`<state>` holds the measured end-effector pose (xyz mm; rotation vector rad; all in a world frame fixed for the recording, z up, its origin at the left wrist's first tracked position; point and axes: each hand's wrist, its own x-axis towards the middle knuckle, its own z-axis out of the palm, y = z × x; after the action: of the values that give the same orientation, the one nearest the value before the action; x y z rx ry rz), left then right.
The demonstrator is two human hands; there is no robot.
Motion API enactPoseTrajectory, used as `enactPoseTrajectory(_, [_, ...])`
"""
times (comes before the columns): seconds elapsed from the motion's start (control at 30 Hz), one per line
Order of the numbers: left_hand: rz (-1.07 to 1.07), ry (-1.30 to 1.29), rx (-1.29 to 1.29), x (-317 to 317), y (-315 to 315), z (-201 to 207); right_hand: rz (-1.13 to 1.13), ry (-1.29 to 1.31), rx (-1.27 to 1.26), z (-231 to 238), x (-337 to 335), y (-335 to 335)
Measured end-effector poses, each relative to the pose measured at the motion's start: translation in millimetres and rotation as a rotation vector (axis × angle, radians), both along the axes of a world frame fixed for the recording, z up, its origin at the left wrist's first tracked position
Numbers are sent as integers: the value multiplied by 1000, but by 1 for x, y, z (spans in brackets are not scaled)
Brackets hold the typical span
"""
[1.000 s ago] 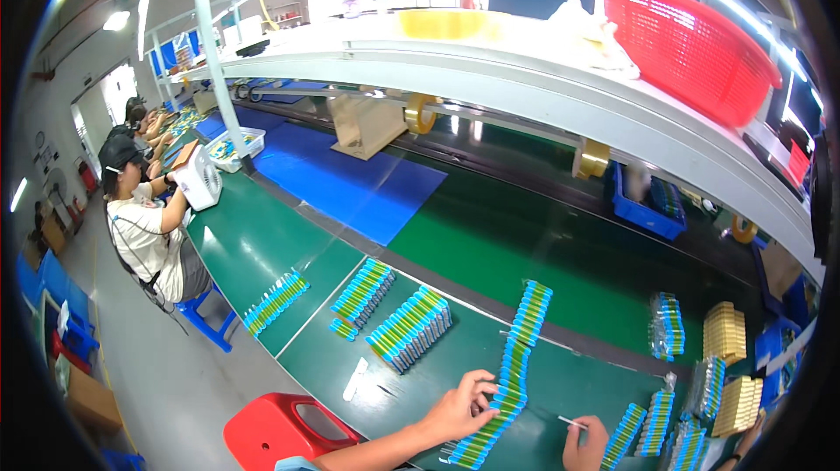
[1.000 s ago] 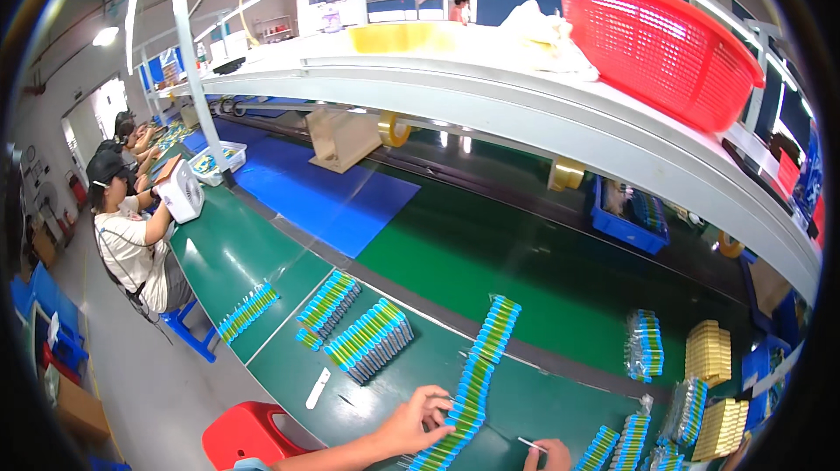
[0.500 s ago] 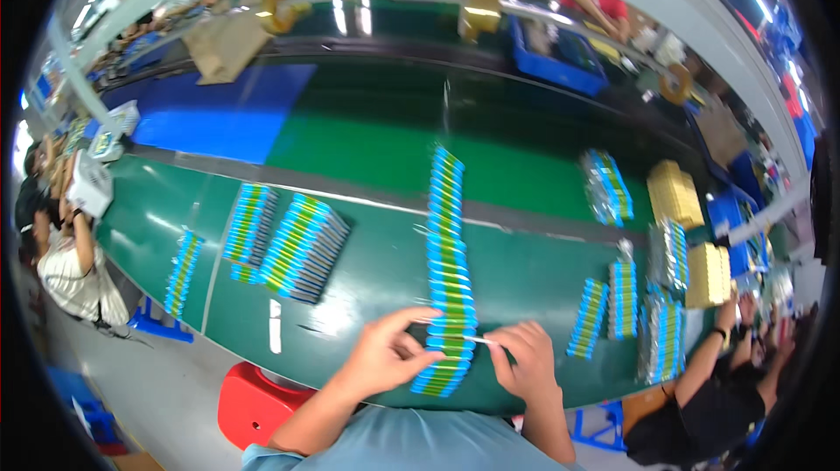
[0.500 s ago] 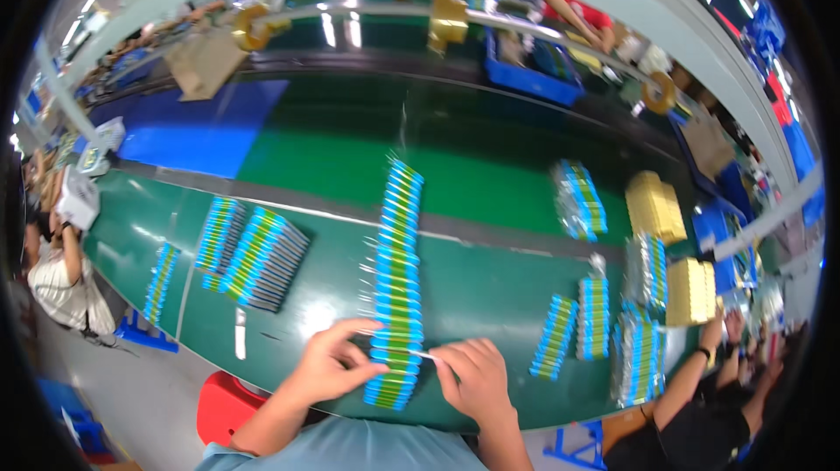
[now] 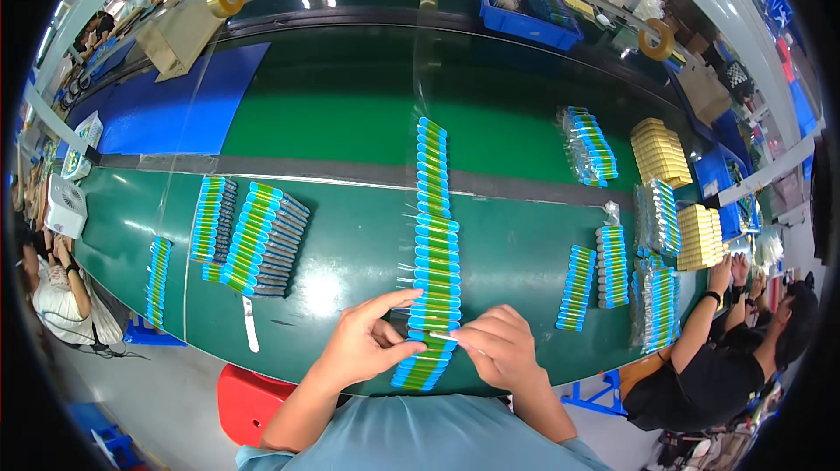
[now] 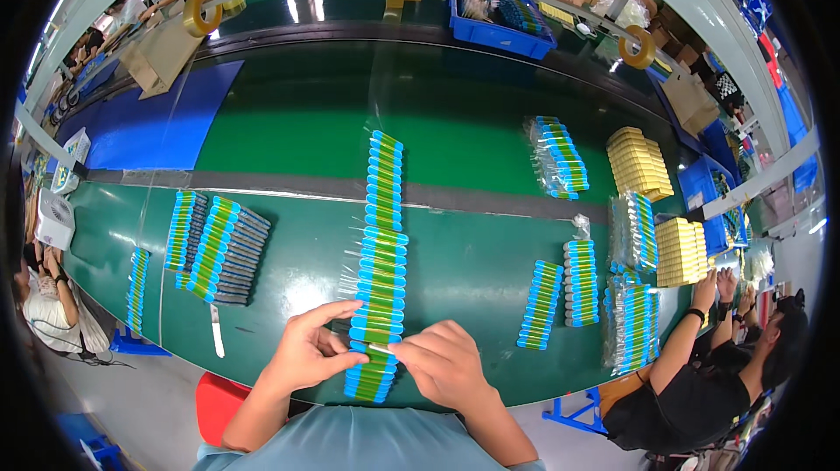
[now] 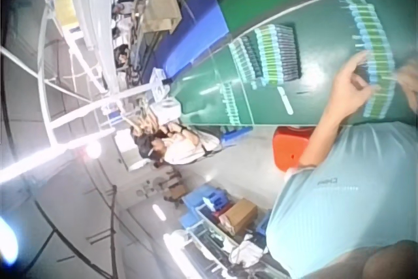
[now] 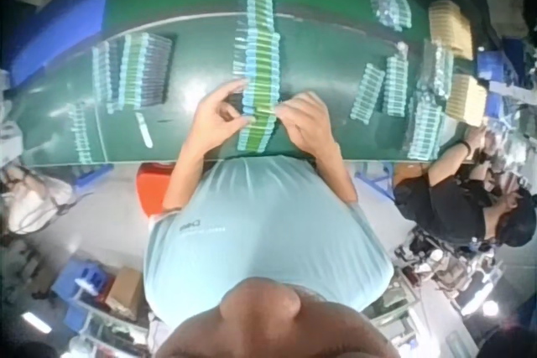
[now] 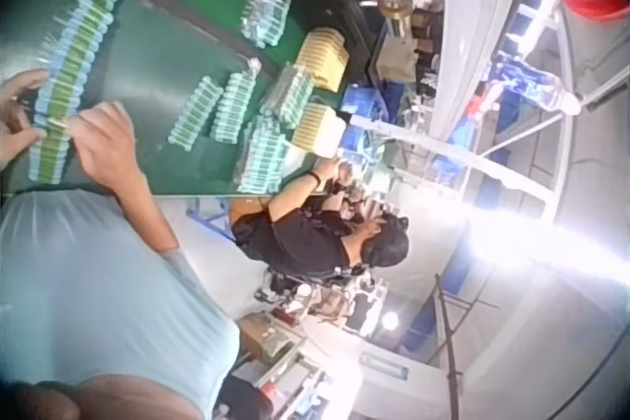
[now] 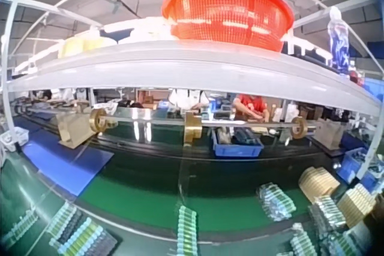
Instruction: The person checks and assembles small blue and green plastic components by hand on a factory assembly line.
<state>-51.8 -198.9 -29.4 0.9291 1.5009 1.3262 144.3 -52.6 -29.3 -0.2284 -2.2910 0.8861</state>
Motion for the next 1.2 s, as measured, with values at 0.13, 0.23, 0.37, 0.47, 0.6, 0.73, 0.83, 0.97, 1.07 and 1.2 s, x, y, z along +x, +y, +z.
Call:
enactPoseTrajectory(0.13, [-99,170,-160,-6,5,8,102,522,-745,-1,10,-6])
enactPoseTrajectory(0.23, [-72,85,-203,-7,9,9,37,466,-1078,-4,28,12])
enactPoseTrajectory(0.37, [8,-3,-29,-8,12,2,-89,106,-1162,-7,45,25])
enactPoseTrajectory(0.47, [58,-63,60,-5,14,-2,-145,66,-1195,-11,48,21])
enactPoseTrajectory(0.6, [89,-59,129,-2,20,-7,-187,128,-1191,-21,44,12])
enactPoseTrajectory(0.73, [141,-59,144,0,27,-15,-150,142,-1169,-22,37,9])
enactPoseTrajectory(0.83, [79,326,-98,-12,34,-26,-64,139,-1268,-20,33,9])
enactPoseTrajectory(0.97, [160,1194,-231,5,31,-4,-64,103,-1262,-15,31,10])
enactPoseTrajectory(1.07, [157,1022,-152,7,27,17,-35,89,-1272,-21,35,9])
enactPoseTrajectory(1.2, [15,-75,152,-2,22,6,5,38,-1132,-16,28,6])
